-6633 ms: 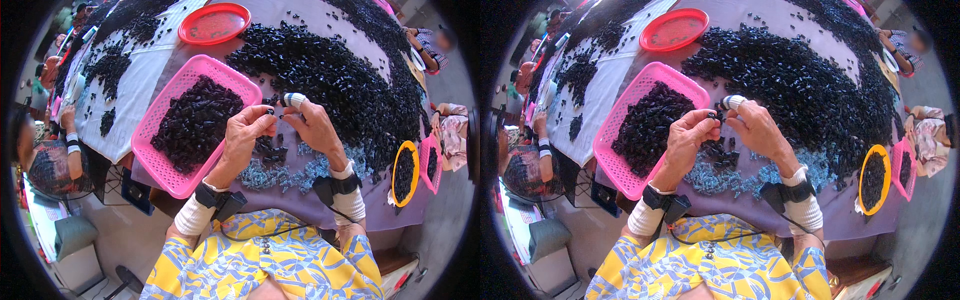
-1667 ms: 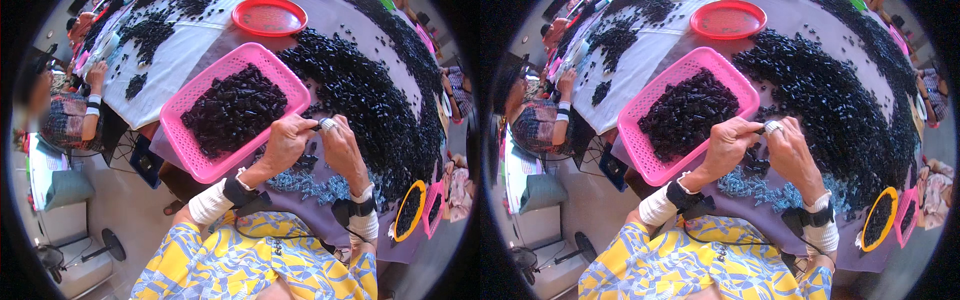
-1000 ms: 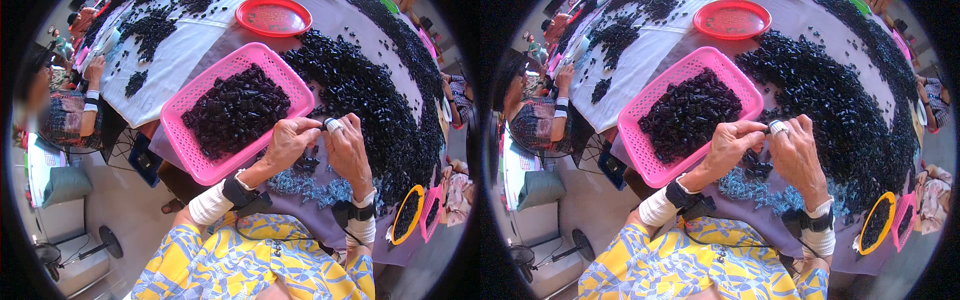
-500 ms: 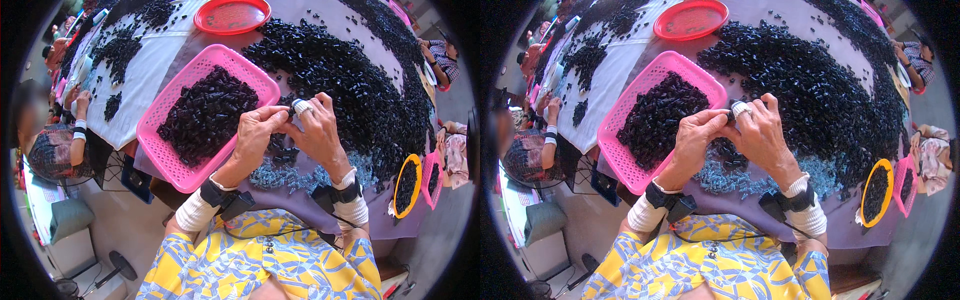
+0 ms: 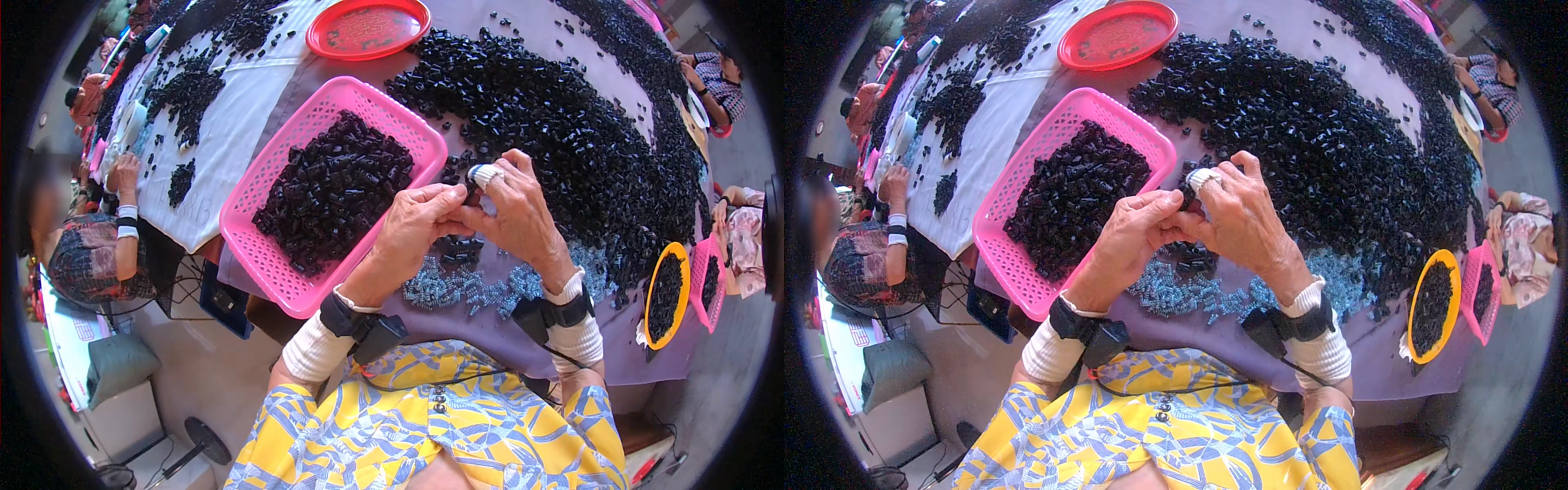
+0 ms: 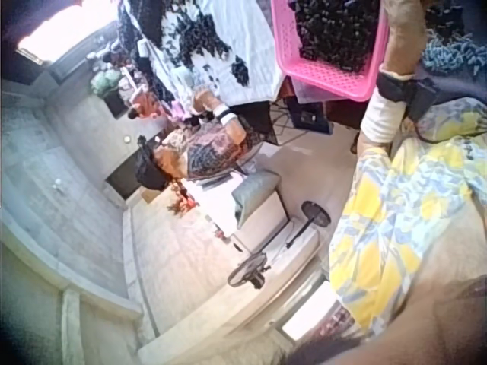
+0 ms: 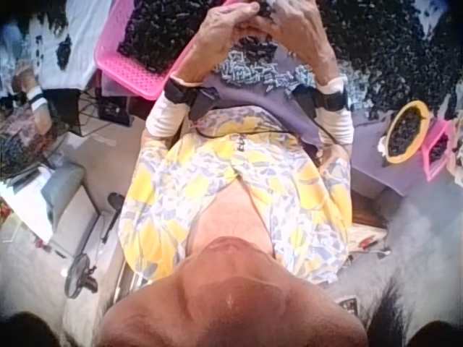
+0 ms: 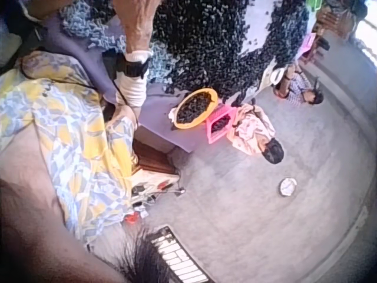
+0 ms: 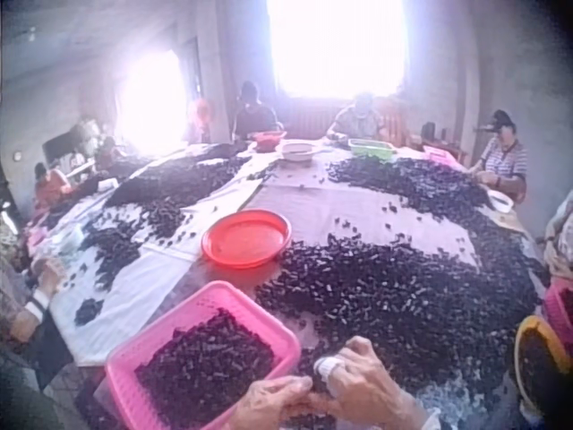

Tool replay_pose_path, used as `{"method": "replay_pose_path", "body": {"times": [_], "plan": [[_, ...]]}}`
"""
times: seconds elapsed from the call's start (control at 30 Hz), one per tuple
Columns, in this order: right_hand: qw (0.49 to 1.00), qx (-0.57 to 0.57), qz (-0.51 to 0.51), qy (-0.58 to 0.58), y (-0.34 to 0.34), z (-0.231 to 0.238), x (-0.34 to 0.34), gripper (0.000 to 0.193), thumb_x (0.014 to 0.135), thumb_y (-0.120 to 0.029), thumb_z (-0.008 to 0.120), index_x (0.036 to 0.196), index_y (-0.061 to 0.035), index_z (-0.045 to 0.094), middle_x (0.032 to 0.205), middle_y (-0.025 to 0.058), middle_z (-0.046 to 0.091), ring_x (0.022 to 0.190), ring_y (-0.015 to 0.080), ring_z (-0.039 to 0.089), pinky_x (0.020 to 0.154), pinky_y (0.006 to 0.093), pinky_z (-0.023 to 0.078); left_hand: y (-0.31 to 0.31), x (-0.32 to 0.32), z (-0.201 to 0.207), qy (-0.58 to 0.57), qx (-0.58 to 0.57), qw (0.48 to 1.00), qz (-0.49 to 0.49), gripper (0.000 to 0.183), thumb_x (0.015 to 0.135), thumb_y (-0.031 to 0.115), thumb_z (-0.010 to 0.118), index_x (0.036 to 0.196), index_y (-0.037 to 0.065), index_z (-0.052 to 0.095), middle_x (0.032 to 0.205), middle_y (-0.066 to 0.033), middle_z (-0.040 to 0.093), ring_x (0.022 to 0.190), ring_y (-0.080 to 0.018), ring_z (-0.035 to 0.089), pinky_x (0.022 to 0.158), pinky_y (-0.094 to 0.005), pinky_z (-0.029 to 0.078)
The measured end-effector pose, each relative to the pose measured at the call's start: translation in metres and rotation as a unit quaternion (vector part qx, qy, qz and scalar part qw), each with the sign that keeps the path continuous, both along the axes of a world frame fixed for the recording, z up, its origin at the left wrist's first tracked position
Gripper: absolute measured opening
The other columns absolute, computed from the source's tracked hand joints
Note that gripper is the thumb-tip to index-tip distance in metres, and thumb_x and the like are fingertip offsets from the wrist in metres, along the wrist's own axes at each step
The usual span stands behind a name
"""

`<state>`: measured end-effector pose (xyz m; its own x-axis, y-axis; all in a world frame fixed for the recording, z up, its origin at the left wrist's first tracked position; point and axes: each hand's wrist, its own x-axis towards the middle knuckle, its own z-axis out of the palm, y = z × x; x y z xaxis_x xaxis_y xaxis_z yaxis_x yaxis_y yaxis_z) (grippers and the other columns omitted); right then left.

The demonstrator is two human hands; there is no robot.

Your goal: Assembling small black plastic shoe components by hand at a sorting table.

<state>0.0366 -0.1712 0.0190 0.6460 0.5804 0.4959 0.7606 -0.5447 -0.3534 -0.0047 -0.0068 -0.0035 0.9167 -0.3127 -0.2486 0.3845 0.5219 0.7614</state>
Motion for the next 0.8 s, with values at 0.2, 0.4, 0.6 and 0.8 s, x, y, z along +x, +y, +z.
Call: {"method": "replay_pose_path", "body": {"times": [0.2,0.4,0.6,0.8], "plan": [[0.999,0.011,-0.022,-0.043,0.003,-0.003,-0.001,0.027,0.066,-0.025,0.073,0.074,-0.0046,0.057,0.066,0.0070,0.056,0.069,0.0248,0.055,0.081,0.0408,0.038,0.000,0.001,-0.006,0.000,-0.031,0.999,-0.010,0.025,0.095,0.021,0.048,0.100,-0.001,0.060,0.090,-0.0106,0.066,0.082,-0.0174,0.065,0.078,-0.0340,0.053],[1.000,0.020,-0.008,-0.004,0.002,-0.008,-0.001,0.026,0.068,-0.025,0.071,0.073,-0.0045,0.056,0.068,0.0078,0.056,0.072,0.0257,0.055,0.081,0.0410,0.038,0.001,-0.001,-0.009,0.007,-0.078,0.997,-0.018,0.026,0.095,0.019,0.046,0.102,-0.001,0.060,0.094,-0.0108,0.065,0.084,-0.0185,0.065,0.079,-0.0360,0.054],[1.000,0.009,0.012,0.001,0.001,-0.008,-0.002,0.028,0.069,-0.027,0.071,0.072,-0.0048,0.054,0.068,0.0081,0.055,0.071,0.0269,0.054,0.076,0.0389,0.040,0.001,-0.002,-0.012,-0.004,-0.092,0.996,-0.016,0.022,0.094,0.016,0.048,0.099,-0.002,0.060,0.091,-0.0089,0.064,0.083,-0.0171,0.064,0.078,-0.0349,0.053],[0.999,0.023,0.040,0.011,0.001,-0.008,0.000,0.028,0.070,-0.026,0.070,0.070,-0.0038,0.052,0.067,0.0090,0.053,0.070,0.0268,0.053,0.074,0.0383,0.040,0.002,-0.003,-0.009,0.003,-0.091,0.996,-0.010,0.020,0.093,0.015,0.049,0.096,-0.001,0.061,0.090,-0.0072,0.063,0.081,-0.0152,0.063,0.076,-0.0328,0.052]]}}
